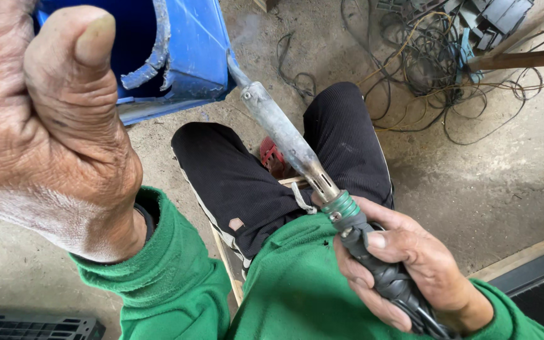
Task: The person uses a soldering iron to melt and smooth the edges of a blue plastic crate, then uses a hand saw to trim the melted plastic. The person works on the crate while seated on the floor in a workshop.
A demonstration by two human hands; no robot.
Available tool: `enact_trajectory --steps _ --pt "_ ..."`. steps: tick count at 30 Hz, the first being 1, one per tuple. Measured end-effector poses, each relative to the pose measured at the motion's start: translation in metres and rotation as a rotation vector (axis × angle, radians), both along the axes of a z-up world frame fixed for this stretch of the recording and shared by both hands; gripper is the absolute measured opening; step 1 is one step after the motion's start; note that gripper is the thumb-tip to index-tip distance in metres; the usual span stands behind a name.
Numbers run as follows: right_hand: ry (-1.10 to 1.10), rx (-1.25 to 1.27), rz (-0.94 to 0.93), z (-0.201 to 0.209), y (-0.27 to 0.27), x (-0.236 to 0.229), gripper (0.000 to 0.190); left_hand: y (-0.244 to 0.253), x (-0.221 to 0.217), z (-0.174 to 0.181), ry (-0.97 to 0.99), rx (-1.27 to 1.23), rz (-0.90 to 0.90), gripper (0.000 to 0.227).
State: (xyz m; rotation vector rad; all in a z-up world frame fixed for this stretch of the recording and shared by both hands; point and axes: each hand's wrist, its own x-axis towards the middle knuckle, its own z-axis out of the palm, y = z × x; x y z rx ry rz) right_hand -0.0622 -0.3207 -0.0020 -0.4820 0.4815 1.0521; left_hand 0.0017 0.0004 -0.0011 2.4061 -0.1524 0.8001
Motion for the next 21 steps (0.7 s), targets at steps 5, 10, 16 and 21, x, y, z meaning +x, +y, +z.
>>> enact_trajectory --steps 5,10,16,21 --pt "0.010 0.083 0.037 0.000 -0.009 0.010 0.068 0.000 -0.001 -0.002 -0.019 -0.005 0.022 0.029" --pt "0.083 0.132 0.021 -0.005 -0.018 0.015 0.071 -0.002 -0.003 -0.001 -0.035 0.002 0.037 0.031" --pt "0.143 0.205 0.007 -0.012 -0.028 0.014 0.075 -0.004 -0.001 -0.001 -0.066 0.008 0.057 0.033" --pt "0.187 0.274 0.042 -0.021 -0.035 0.012 0.075 -0.005 0.001 -0.004 -0.092 0.005 0.070 0.035"
